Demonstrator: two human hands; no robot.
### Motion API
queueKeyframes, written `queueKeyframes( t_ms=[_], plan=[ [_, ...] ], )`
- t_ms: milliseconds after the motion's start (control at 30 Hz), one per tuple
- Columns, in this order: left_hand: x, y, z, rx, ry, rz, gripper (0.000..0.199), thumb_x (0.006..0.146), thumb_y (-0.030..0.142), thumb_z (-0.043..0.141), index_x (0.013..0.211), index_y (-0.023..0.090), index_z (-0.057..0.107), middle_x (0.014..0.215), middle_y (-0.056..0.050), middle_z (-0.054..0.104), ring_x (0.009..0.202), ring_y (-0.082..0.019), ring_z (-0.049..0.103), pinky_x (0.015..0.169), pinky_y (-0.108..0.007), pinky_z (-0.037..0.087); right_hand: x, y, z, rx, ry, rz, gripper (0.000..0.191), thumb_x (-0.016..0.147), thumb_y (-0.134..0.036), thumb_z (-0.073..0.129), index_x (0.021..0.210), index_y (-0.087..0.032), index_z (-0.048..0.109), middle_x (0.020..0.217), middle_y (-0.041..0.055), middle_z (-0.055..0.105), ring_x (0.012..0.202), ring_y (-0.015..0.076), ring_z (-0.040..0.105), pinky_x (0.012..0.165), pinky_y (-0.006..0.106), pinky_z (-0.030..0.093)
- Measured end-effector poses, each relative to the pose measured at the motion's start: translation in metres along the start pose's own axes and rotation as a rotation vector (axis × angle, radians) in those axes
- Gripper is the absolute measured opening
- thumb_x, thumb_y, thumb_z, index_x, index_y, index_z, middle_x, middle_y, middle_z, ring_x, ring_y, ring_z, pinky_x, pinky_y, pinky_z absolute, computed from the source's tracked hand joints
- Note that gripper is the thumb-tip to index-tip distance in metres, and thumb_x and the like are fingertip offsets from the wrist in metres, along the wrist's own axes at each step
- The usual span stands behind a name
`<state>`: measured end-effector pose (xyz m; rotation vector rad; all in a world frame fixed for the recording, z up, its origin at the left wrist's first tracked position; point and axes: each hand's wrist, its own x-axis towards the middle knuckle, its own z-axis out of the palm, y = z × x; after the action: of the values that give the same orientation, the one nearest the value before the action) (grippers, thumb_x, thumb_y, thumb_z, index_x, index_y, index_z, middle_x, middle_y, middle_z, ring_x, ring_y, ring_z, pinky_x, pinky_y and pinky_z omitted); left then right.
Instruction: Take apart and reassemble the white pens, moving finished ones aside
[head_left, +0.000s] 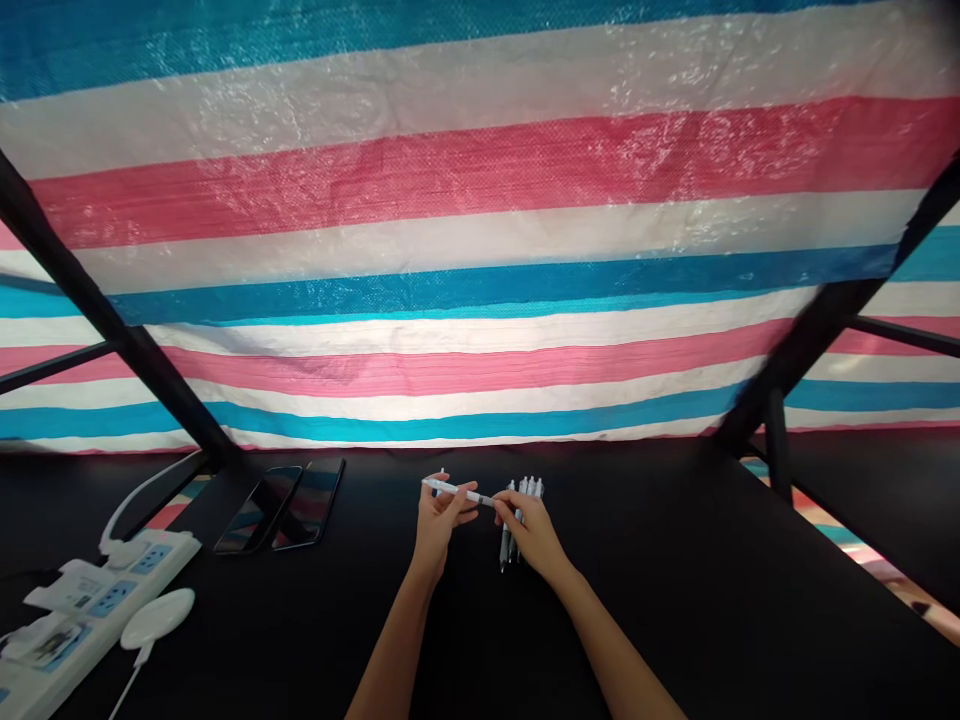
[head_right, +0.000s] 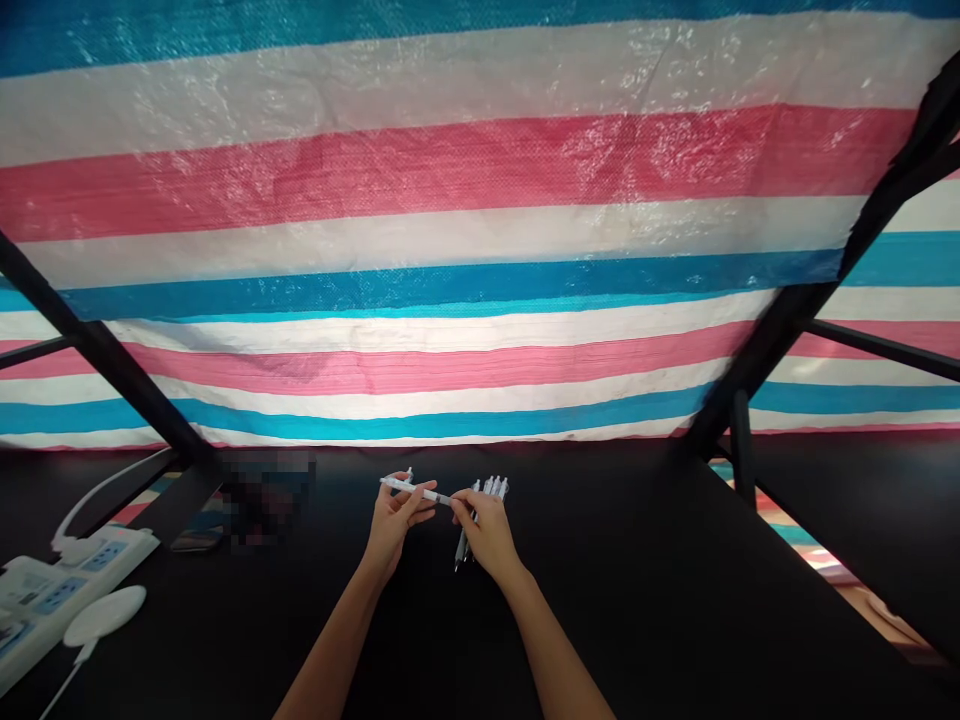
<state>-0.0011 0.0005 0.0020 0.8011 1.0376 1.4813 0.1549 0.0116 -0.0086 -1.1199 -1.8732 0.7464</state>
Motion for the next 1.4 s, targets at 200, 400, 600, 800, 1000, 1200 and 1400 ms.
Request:
queueKeyframes(
  t_ms=[200, 400, 600, 800, 1000, 1200, 1400],
  plan=[
    [0.0, -0.002, -0.001, 0.001, 0.013, -0.019, 0.042, 0.06, 0.038, 0.077, 0.086, 0.015, 0.054, 0.088, -0.011, 0.072, 0.074, -0.021, 0.069, 0.064, -0.029, 0.056, 0.001, 0.005, 0.001, 0.019, 0.07, 0.002, 0.018, 0.084, -0.035, 0.05, 0.085, -0.023, 0.064, 0.076, 0.003, 0.066, 0.071, 0.0207, 0.058, 0.072, 0.033, 0.04],
    [0.005, -0.003, -0.004, -0.005, 0.131, 0.019, 0.037, 0.06, 0.039, 0.076, 0.08, 0.013, 0.058, 0.081, -0.01, 0.072, 0.066, -0.02, 0.07, 0.057, -0.026, 0.056, 0.0, 0.006, 0.001, -0.024, 0.155, -0.022, 0.014, 0.08, -0.03, 0.054, 0.085, -0.022, 0.064, 0.08, 0.004, 0.066, 0.074, 0.0216, 0.06, 0.079, 0.038, 0.039],
    [0.005, 0.004, -0.009, -0.028, 0.197, 0.056, 0.029, 0.069, 0.036, 0.071, 0.082, 0.012, 0.06, 0.079, -0.008, 0.072, 0.07, -0.018, 0.07, 0.059, -0.023, 0.056, 0.0, 0.006, -0.005, -0.029, 0.201, -0.027, 0.018, 0.083, -0.031, 0.051, 0.089, -0.021, 0.065, 0.085, 0.0049, 0.067, 0.076, 0.0209, 0.06, 0.077, 0.036, 0.041],
    [0.006, 0.002, -0.012, -0.029, 0.214, 0.059, 0.026, 0.073, 0.033, 0.068, 0.086, 0.012, 0.061, 0.084, -0.009, 0.072, 0.072, -0.018, 0.07, 0.061, -0.023, 0.056, 0.001, 0.009, -0.013, 0.017, 0.262, -0.014, 0.019, 0.083, -0.031, 0.049, 0.09, -0.02, 0.064, 0.082, 0.0043, 0.065, 0.072, 0.0191, 0.059, 0.07, 0.031, 0.044],
    [0.008, 0.003, -0.014, -0.061, 0.235, 0.047, 0.021, 0.076, 0.03, 0.066, 0.085, 0.012, 0.06, 0.082, -0.009, 0.072, 0.073, -0.018, 0.07, 0.06, -0.022, 0.055, 0.001, 0.014, -0.017, 0.052, 0.271, 0.01, 0.021, 0.084, -0.033, 0.049, 0.091, -0.019, 0.063, 0.089, 0.0057, 0.065, 0.076, 0.0193, 0.058, 0.07, 0.03, 0.044],
    [0.005, 0.004, -0.009, -0.058, 0.22, 0.03, 0.021, 0.075, 0.029, 0.066, 0.085, 0.011, 0.06, 0.082, -0.009, 0.072, 0.071, -0.017, 0.07, 0.059, -0.022, 0.055, 0.003, 0.013, -0.016, 0.061, 0.267, -0.012, 0.022, 0.084, -0.033, 0.049, 0.091, -0.019, 0.063, 0.087, 0.006, 0.064, 0.075, 0.0193, 0.058, 0.069, 0.03, 0.045],
    [0.005, 0.002, -0.008, -0.061, 0.205, 0.035, 0.023, 0.074, 0.031, 0.068, 0.083, 0.012, 0.058, 0.081, -0.009, 0.072, 0.069, -0.017, 0.069, 0.058, -0.022, 0.055, 0.002, 0.014, -0.015, 0.051, 0.265, -0.008, 0.022, 0.084, -0.034, 0.048, 0.091, -0.019, 0.063, 0.086, 0.0061, 0.064, 0.075, 0.0195, 0.059, 0.069, 0.031, 0.046]
  ],
)
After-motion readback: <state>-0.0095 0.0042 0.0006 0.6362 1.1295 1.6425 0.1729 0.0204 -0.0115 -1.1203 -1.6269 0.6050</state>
